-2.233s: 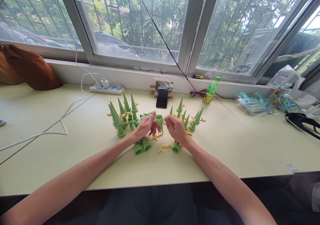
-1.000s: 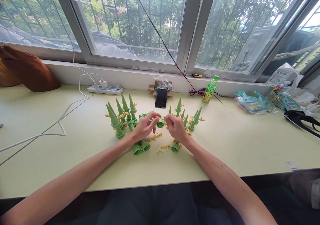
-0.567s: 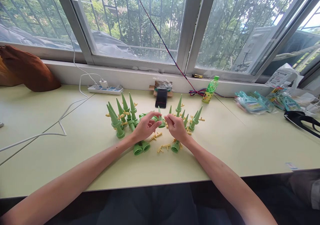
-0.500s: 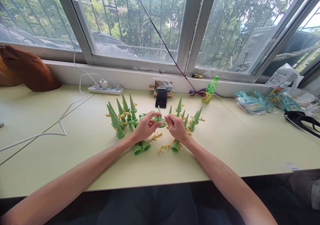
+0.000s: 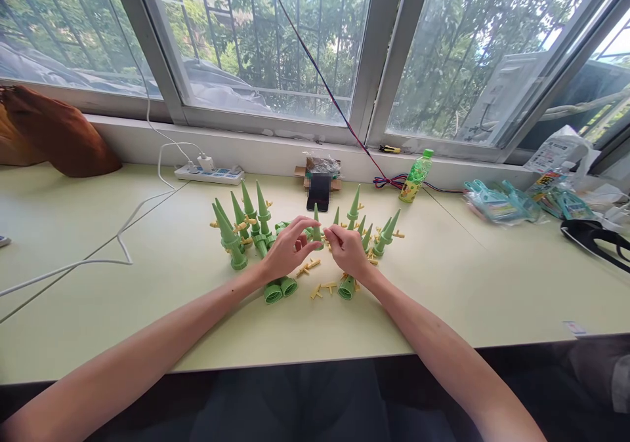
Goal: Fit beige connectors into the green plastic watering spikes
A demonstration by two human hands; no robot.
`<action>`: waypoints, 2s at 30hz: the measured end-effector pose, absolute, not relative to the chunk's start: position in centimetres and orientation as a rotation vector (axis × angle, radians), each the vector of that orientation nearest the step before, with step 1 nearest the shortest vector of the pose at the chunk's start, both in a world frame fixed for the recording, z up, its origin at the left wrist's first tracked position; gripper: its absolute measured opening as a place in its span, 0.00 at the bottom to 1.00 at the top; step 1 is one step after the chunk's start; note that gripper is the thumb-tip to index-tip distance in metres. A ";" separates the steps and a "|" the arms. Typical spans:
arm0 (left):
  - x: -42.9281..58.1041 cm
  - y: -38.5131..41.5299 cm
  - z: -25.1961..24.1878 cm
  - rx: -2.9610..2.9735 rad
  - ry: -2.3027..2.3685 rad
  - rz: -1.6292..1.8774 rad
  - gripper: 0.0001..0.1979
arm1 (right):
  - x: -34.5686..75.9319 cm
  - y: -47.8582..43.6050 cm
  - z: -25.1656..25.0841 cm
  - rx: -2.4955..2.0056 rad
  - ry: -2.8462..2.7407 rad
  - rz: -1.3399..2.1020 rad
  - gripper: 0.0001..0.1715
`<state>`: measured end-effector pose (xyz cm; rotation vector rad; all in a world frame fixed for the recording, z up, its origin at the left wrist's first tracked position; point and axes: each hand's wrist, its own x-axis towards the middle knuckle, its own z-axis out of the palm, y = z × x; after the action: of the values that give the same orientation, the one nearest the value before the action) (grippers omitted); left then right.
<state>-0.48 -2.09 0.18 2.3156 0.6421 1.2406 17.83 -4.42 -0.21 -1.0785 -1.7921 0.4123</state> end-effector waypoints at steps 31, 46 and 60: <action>-0.2 -2.4 1.1 2.005 0.812 1.205 0.19 | 17.2 -4.9 0.2 -1.100 -1.795 0.338 0.24; -0.1 -2.2 1.0 1.676 0.779 1.006 0.31 | 17.3 -4.9 0.3 -1.075 -1.830 0.261 0.23; -0.2 -2.1 1.0 1.584 0.738 0.945 0.31 | 17.4 -4.8 0.2 -1.078 -1.835 0.258 0.23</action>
<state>-0.17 -2.08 0.96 1.5844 0.7375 0.9450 17.36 -4.75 0.17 -1.0779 -1.8346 0.2580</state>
